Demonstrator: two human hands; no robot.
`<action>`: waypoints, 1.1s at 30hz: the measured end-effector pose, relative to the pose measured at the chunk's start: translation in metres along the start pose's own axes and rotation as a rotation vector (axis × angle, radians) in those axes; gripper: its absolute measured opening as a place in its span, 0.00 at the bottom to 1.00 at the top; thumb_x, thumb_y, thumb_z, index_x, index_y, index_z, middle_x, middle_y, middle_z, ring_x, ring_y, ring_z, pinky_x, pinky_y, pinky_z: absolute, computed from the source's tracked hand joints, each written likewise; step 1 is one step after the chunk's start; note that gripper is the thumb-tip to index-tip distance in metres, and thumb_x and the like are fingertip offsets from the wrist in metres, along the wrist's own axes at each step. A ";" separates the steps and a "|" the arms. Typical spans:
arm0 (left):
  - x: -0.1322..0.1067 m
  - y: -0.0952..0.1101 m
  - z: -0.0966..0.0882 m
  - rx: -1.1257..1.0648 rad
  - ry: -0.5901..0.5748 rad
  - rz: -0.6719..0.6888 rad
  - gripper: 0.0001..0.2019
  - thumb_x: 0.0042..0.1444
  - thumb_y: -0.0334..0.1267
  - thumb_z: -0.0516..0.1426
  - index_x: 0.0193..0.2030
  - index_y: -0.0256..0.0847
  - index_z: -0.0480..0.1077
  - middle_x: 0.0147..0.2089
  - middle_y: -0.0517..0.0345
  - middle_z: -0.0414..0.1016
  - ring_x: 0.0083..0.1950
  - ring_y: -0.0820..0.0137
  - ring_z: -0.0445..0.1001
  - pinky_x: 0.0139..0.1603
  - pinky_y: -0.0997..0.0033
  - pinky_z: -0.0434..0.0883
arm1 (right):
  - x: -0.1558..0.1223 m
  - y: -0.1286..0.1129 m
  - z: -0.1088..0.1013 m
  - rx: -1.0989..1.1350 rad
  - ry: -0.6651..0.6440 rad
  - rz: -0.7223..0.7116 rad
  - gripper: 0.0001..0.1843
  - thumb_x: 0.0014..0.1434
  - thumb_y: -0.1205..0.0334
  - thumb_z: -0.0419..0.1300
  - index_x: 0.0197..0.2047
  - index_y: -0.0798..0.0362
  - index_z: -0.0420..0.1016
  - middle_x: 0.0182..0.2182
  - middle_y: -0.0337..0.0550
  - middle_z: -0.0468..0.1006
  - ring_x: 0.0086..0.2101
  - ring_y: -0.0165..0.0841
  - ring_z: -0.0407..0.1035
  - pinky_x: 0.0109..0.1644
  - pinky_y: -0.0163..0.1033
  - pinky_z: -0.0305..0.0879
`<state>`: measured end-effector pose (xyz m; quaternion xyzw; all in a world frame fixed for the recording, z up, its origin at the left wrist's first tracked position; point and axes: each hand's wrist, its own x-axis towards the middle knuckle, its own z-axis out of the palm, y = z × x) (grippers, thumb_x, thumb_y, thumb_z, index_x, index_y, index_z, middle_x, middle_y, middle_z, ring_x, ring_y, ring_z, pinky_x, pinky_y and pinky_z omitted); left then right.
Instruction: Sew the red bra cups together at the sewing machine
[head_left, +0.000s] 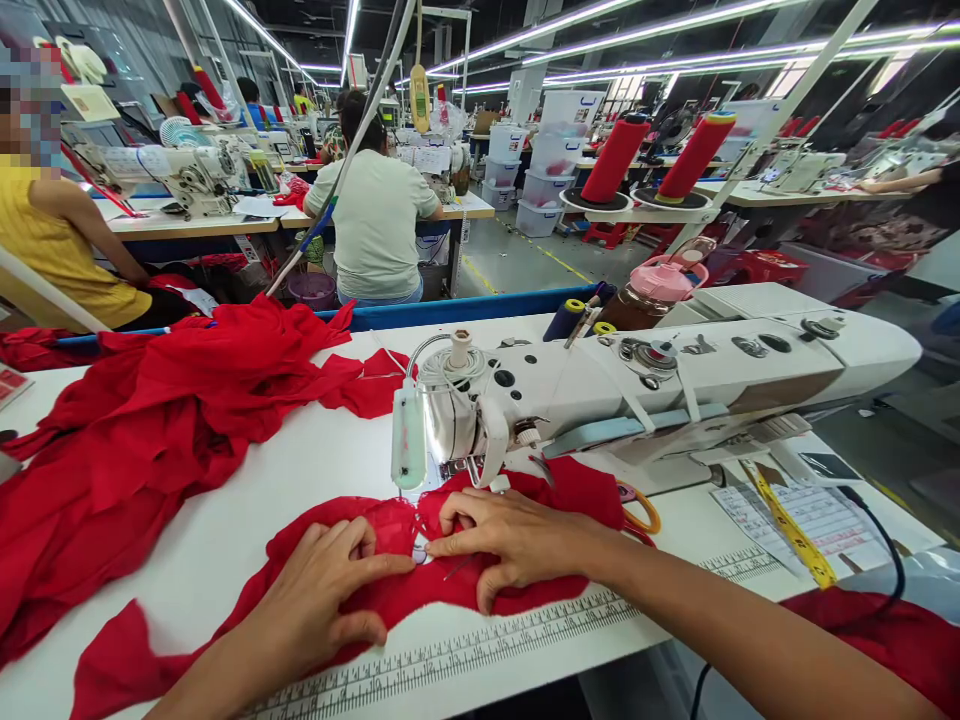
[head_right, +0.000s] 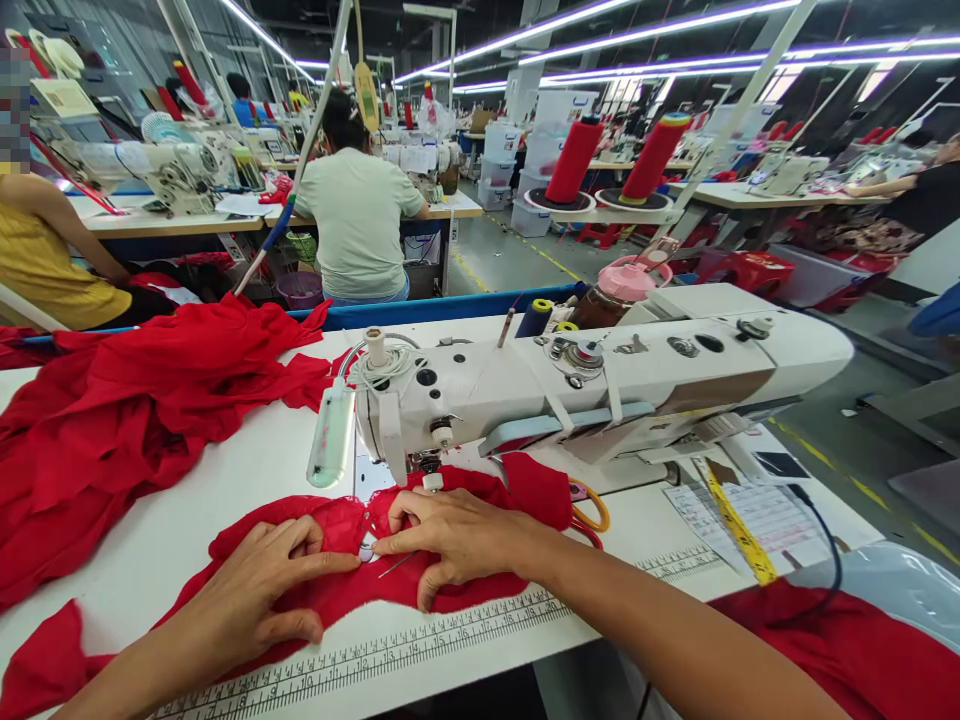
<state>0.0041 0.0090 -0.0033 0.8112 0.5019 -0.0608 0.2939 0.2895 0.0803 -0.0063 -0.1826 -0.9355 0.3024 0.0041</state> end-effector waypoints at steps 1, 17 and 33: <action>0.000 0.000 0.000 -0.003 0.000 0.001 0.26 0.57 0.62 0.61 0.62 0.71 0.68 0.49 0.58 0.68 0.49 0.57 0.67 0.50 0.57 0.61 | 0.000 0.000 0.000 0.002 0.003 -0.001 0.32 0.58 0.50 0.70 0.64 0.41 0.71 0.55 0.45 0.68 0.50 0.40 0.66 0.46 0.41 0.63; -0.007 0.009 0.001 0.165 0.118 0.070 0.27 0.55 0.42 0.68 0.61 0.64 0.70 0.49 0.56 0.72 0.47 0.58 0.71 0.47 0.58 0.65 | 0.000 0.000 0.000 -0.031 -0.012 0.004 0.32 0.57 0.49 0.70 0.64 0.41 0.71 0.55 0.45 0.68 0.50 0.41 0.66 0.39 0.37 0.59; 0.030 0.043 0.051 -0.090 0.598 0.359 0.17 0.67 0.24 0.47 0.54 0.44 0.69 0.43 0.51 0.71 0.42 0.65 0.69 0.40 0.65 0.68 | -0.042 -0.059 0.047 -0.297 0.301 0.353 0.29 0.63 0.61 0.64 0.65 0.52 0.63 0.47 0.48 0.78 0.47 0.45 0.72 0.42 0.43 0.72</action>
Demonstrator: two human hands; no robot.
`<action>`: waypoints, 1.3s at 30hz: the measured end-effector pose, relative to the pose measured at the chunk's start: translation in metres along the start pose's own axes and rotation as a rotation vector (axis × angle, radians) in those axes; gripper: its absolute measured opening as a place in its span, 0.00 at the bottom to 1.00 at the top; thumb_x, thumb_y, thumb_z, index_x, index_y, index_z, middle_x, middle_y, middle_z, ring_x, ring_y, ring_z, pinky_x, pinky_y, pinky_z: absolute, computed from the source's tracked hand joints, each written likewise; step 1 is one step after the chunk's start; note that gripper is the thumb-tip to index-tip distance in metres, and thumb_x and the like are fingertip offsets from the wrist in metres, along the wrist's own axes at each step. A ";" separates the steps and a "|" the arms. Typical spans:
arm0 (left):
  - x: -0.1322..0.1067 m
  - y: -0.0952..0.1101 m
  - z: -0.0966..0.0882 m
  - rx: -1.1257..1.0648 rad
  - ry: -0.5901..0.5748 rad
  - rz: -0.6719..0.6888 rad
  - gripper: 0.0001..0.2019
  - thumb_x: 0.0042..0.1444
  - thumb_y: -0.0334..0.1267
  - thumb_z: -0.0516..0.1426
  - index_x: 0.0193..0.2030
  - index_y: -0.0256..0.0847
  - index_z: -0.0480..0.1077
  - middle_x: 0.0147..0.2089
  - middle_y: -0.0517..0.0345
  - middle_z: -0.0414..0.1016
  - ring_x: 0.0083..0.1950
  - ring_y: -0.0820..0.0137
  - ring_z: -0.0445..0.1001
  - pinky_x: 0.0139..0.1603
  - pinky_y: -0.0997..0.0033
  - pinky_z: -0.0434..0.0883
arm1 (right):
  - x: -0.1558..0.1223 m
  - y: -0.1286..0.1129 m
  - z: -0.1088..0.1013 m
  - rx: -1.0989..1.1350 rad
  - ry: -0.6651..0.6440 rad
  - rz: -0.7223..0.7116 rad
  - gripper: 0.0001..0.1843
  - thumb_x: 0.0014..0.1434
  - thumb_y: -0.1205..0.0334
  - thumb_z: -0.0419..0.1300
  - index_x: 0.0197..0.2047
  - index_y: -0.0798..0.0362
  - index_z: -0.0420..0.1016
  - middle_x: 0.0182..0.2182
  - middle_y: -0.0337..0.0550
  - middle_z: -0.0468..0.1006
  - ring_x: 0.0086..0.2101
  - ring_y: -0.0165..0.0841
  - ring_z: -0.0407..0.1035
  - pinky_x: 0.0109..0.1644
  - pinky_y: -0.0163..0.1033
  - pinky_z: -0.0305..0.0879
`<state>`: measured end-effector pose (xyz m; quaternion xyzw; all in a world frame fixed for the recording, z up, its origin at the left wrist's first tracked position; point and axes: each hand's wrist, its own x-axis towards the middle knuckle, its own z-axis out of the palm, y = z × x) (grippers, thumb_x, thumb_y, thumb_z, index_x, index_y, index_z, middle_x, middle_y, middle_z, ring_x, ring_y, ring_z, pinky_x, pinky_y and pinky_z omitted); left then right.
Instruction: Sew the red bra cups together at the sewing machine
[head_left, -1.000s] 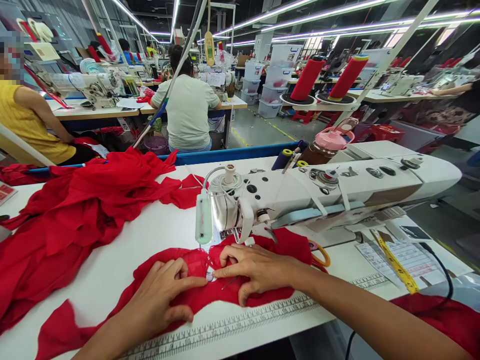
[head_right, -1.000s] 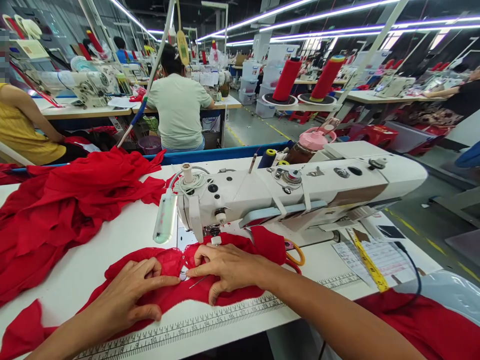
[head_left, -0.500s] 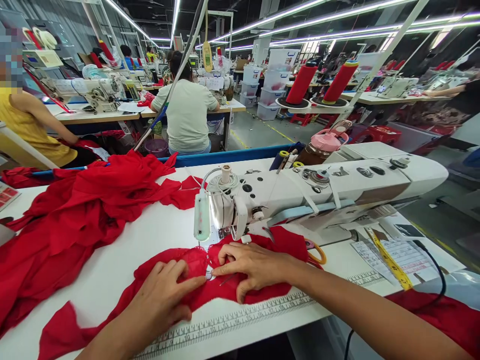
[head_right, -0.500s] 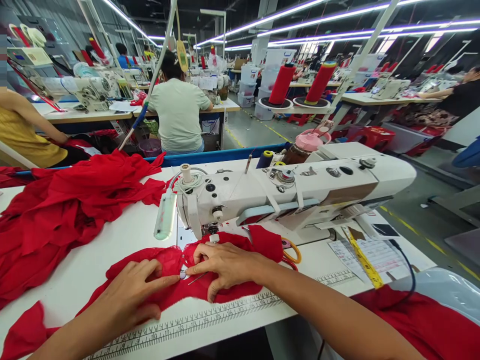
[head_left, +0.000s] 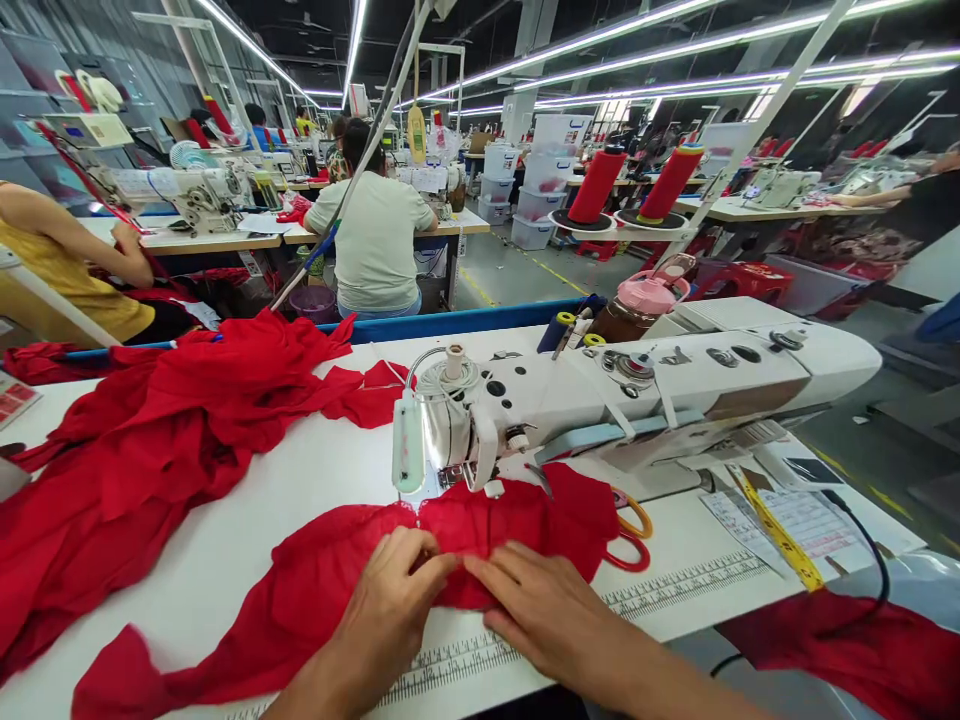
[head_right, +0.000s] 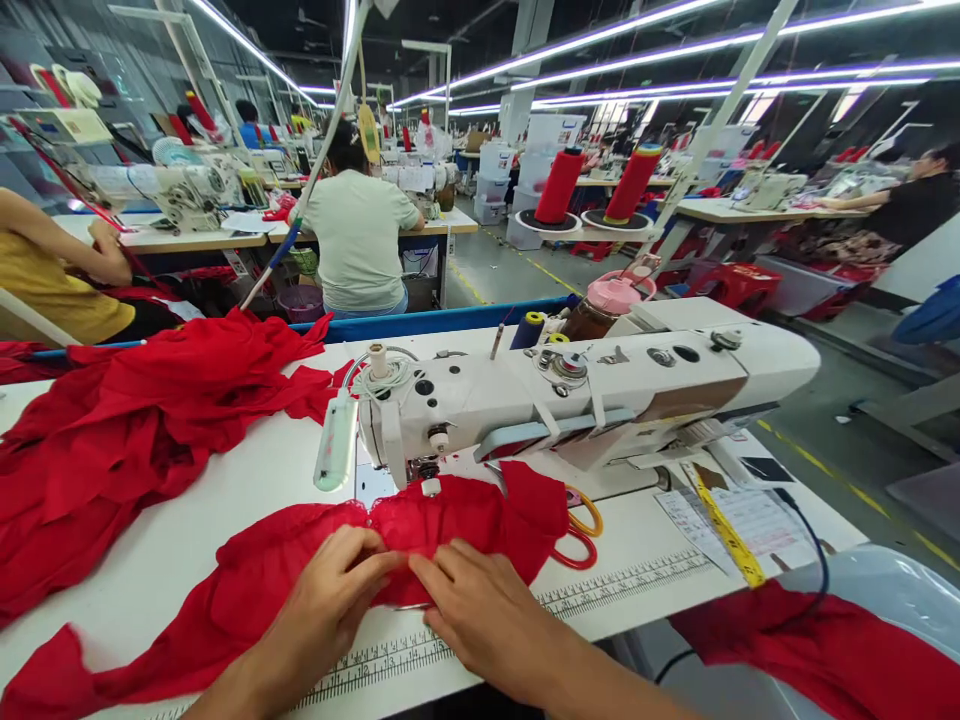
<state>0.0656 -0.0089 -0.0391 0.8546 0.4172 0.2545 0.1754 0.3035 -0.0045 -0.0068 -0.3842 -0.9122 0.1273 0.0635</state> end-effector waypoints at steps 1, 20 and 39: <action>0.005 0.000 0.000 -0.039 -0.025 -0.010 0.16 0.67 0.25 0.47 0.53 0.44 0.70 0.45 0.51 0.70 0.44 0.64 0.69 0.42 0.64 0.68 | -0.007 -0.001 0.007 -0.025 0.036 0.002 0.28 0.63 0.65 0.62 0.65 0.53 0.63 0.47 0.49 0.78 0.47 0.45 0.73 0.42 0.43 0.72; 0.021 0.009 -0.014 -0.957 -0.108 -0.611 0.20 0.52 0.55 0.64 0.31 0.41 0.63 0.28 0.67 0.57 0.31 0.73 0.55 0.32 0.72 0.55 | 0.016 0.005 0.008 0.335 0.642 0.006 0.13 0.68 0.70 0.53 0.51 0.49 0.72 0.34 0.42 0.79 0.34 0.35 0.72 0.37 0.38 0.71; 0.018 0.010 -0.018 -1.060 -0.058 -0.611 0.22 0.51 0.56 0.66 0.28 0.38 0.70 0.28 0.63 0.64 0.32 0.72 0.59 0.35 0.72 0.59 | 0.007 -0.042 0.028 0.534 0.196 0.275 0.20 0.72 0.54 0.40 0.27 0.49 0.56 0.20 0.35 0.67 0.22 0.30 0.62 0.29 0.36 0.53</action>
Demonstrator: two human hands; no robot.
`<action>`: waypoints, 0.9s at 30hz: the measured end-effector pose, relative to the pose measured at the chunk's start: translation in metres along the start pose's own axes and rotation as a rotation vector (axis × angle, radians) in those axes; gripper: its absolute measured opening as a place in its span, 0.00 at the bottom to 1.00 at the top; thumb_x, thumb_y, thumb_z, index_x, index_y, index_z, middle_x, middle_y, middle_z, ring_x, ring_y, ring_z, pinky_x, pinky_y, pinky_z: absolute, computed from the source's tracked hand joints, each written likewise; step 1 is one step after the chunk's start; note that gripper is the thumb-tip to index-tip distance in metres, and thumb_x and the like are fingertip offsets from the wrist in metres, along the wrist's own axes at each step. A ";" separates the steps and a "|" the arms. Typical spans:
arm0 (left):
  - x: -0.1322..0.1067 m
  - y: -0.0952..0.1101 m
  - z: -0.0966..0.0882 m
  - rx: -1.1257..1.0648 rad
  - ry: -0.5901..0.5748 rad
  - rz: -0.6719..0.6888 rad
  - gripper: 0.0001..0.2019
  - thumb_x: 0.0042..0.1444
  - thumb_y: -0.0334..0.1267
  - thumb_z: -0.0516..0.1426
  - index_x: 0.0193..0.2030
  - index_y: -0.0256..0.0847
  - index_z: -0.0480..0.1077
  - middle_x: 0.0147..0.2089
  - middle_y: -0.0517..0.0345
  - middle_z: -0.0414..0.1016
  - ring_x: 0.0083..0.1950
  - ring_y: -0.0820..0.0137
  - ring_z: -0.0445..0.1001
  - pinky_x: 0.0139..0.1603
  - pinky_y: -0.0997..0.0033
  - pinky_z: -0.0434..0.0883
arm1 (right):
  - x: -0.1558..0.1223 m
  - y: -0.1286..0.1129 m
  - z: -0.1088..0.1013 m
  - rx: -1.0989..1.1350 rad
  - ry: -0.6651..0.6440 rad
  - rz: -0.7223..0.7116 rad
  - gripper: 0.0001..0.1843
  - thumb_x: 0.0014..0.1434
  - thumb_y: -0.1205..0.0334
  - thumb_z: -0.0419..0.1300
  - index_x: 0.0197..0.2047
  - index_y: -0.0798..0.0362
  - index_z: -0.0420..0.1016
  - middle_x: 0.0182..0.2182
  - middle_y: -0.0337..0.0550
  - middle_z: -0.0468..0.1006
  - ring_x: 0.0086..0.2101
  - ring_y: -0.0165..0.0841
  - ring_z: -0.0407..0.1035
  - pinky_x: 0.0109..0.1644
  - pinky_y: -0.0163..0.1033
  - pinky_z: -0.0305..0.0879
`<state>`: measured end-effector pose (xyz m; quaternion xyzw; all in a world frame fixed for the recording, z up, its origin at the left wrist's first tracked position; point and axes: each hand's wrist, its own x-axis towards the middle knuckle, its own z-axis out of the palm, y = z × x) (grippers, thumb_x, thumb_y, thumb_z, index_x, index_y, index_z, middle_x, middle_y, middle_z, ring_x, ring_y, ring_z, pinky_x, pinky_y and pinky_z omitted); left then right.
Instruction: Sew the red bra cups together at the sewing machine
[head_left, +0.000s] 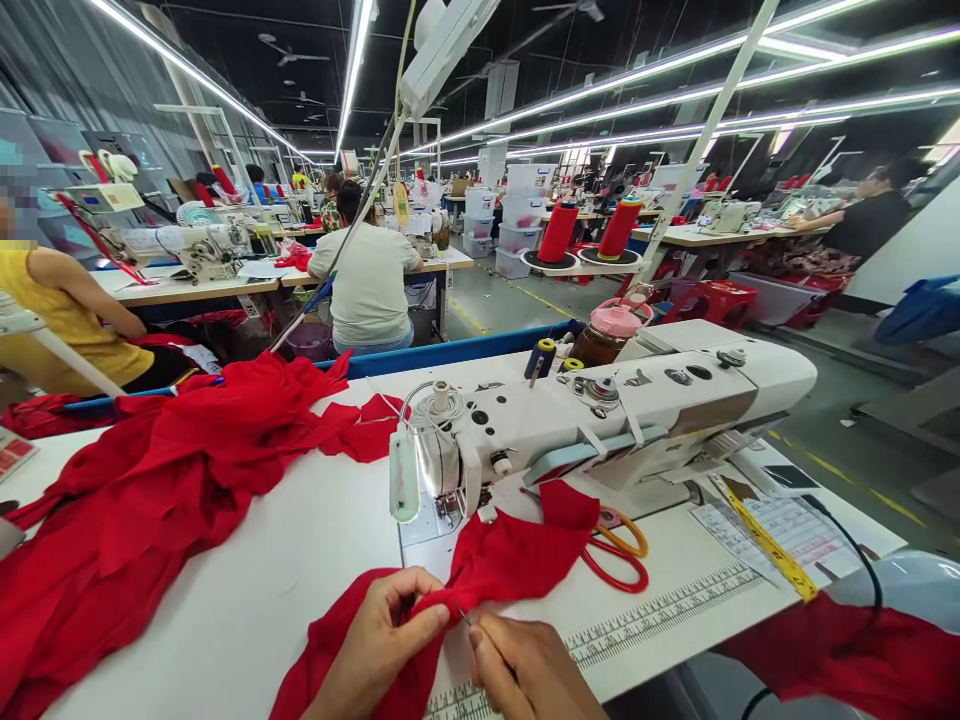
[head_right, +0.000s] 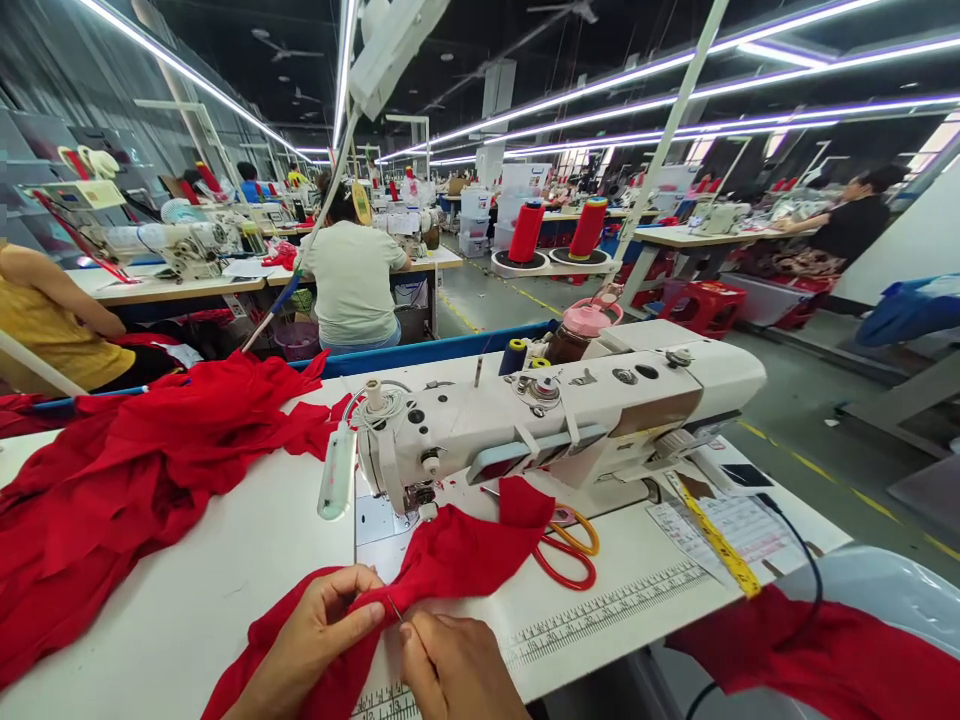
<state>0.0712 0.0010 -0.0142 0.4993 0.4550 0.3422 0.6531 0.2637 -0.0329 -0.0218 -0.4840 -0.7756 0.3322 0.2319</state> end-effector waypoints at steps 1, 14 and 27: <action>0.000 0.000 0.000 -0.001 0.002 0.002 0.22 0.51 0.56 0.66 0.28 0.38 0.70 0.28 0.63 0.64 0.33 0.72 0.59 0.35 0.72 0.59 | 0.001 0.002 0.004 -0.045 0.014 0.005 0.20 0.72 0.55 0.40 0.27 0.49 0.53 0.20 0.35 0.66 0.22 0.30 0.61 0.28 0.37 0.51; -0.001 -0.006 0.000 0.008 0.004 0.005 0.23 0.52 0.58 0.65 0.28 0.38 0.70 0.28 0.63 0.63 0.32 0.72 0.59 0.35 0.72 0.60 | 0.004 0.003 0.008 -0.088 0.067 -0.016 0.18 0.70 0.58 0.41 0.27 0.48 0.49 0.19 0.35 0.64 0.21 0.30 0.59 0.27 0.38 0.47; 0.000 -0.011 -0.001 0.027 0.004 0.007 0.20 0.54 0.55 0.64 0.30 0.38 0.72 0.30 0.62 0.65 0.34 0.70 0.62 0.38 0.71 0.61 | 0.003 0.001 0.008 0.056 0.165 -0.085 0.20 0.73 0.59 0.43 0.28 0.49 0.60 0.19 0.33 0.67 0.20 0.28 0.65 0.27 0.33 0.57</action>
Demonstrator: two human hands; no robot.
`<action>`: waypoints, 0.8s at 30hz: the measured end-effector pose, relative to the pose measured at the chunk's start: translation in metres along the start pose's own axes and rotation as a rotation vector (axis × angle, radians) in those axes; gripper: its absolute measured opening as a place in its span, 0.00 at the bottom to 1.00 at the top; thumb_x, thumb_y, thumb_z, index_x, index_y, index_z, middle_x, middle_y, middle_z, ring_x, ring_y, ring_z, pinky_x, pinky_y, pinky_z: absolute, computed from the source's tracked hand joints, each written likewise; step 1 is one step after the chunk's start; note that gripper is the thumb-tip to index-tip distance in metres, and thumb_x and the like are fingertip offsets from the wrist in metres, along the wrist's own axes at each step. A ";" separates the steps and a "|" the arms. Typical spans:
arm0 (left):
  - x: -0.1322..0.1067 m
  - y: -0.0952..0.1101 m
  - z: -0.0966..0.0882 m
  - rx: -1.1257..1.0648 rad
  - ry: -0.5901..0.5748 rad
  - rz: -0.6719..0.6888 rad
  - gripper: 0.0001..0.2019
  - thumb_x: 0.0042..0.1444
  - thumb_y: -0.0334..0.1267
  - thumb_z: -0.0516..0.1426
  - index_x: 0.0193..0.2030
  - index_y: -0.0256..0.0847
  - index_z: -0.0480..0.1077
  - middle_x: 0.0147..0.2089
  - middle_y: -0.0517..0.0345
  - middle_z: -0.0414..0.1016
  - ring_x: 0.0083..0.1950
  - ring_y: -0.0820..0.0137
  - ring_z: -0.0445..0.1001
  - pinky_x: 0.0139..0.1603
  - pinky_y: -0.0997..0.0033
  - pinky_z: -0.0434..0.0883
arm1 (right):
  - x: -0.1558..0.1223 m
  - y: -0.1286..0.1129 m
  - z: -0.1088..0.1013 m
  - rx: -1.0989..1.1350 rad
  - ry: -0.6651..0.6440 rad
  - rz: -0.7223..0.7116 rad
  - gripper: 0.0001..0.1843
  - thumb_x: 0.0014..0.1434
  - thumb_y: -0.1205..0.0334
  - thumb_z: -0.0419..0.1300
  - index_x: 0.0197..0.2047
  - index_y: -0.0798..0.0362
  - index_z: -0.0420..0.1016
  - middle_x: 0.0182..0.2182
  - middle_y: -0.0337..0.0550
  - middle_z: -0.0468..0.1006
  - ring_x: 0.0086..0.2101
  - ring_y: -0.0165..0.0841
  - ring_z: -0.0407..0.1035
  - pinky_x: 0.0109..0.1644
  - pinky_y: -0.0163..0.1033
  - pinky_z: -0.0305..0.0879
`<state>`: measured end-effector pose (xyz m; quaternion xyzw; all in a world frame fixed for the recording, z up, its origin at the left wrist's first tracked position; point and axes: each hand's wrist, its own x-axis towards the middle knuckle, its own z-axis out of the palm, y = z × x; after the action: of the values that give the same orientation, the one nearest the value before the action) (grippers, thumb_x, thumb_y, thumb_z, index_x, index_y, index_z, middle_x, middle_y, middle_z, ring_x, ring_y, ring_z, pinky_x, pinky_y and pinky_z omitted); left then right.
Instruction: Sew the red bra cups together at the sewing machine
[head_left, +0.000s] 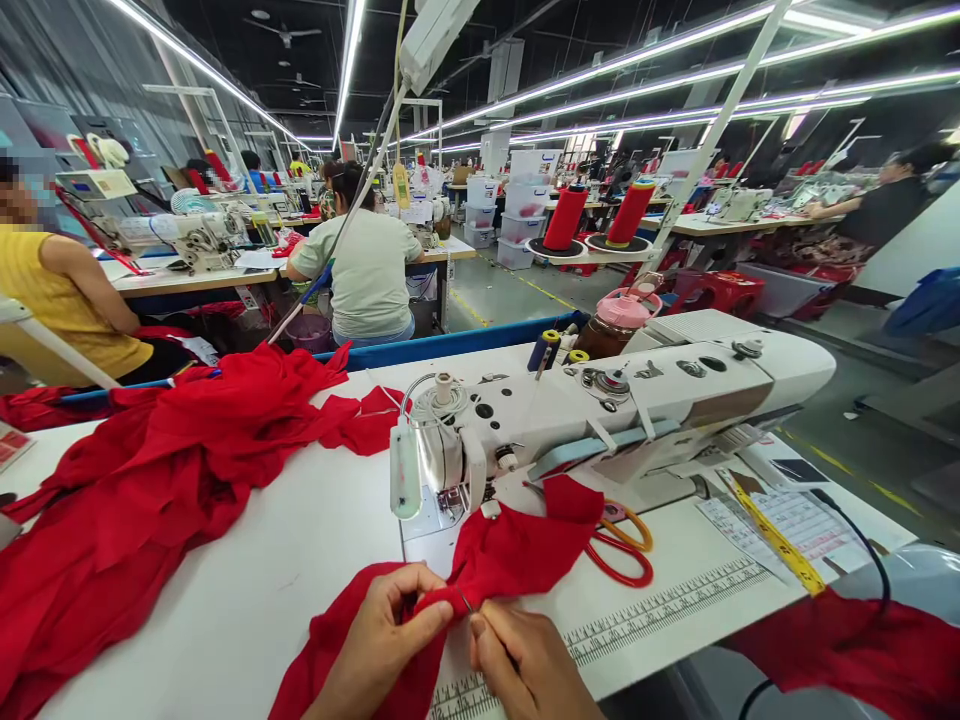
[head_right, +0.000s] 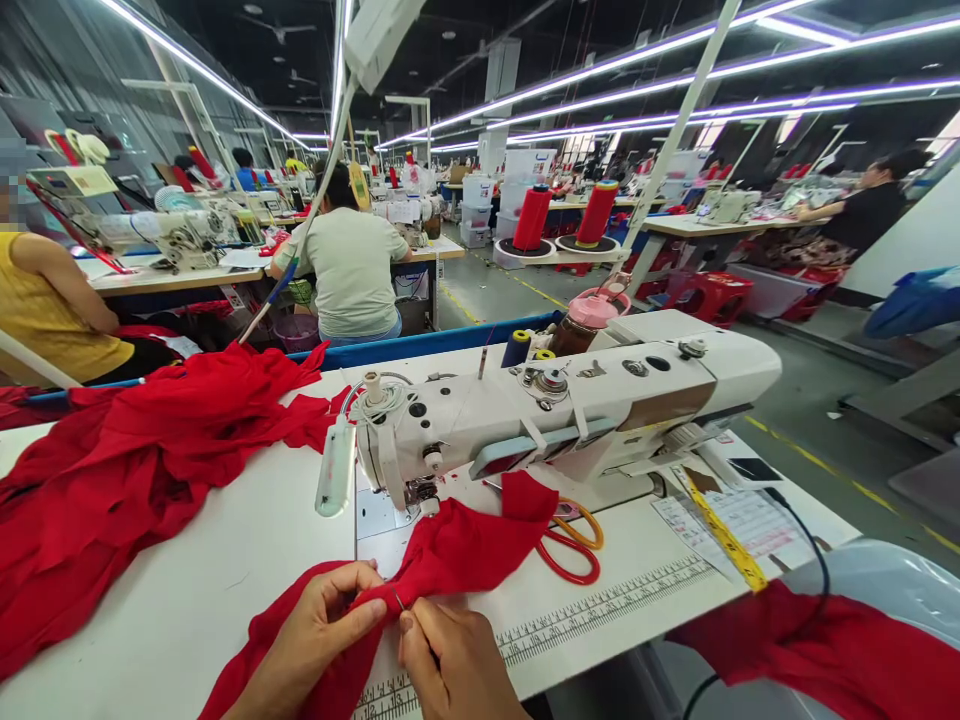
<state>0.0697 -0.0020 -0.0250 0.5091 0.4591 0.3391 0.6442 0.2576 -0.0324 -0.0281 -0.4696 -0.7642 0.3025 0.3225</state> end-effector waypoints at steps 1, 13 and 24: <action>0.000 -0.001 0.000 0.008 -0.001 0.002 0.19 0.55 0.54 0.64 0.31 0.38 0.72 0.31 0.61 0.66 0.35 0.70 0.63 0.38 0.71 0.61 | -0.001 -0.002 -0.001 -0.025 0.007 -0.029 0.20 0.73 0.60 0.43 0.28 0.49 0.60 0.20 0.33 0.68 0.21 0.28 0.66 0.27 0.32 0.58; 0.004 -0.009 0.001 0.234 0.004 0.094 0.12 0.57 0.47 0.61 0.31 0.40 0.74 0.30 0.62 0.69 0.34 0.68 0.67 0.65 0.57 0.59 | 0.008 -0.008 -0.009 -0.541 0.281 -0.443 0.11 0.69 0.72 0.48 0.44 0.54 0.71 0.27 0.40 0.71 0.26 0.33 0.66 0.28 0.37 0.58; 0.003 -0.002 -0.002 0.224 -0.060 0.080 0.18 0.53 0.56 0.63 0.28 0.42 0.72 0.28 0.63 0.68 0.35 0.67 0.69 0.74 0.52 0.44 | 0.005 0.001 -0.003 -0.011 0.178 0.016 0.09 0.71 0.62 0.45 0.36 0.48 0.59 0.26 0.34 0.68 0.25 0.29 0.65 0.28 0.33 0.60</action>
<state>0.0689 0.0014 -0.0275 0.6057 0.4539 0.2957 0.5828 0.2593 -0.0268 -0.0261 -0.5026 -0.7303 0.2579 0.3840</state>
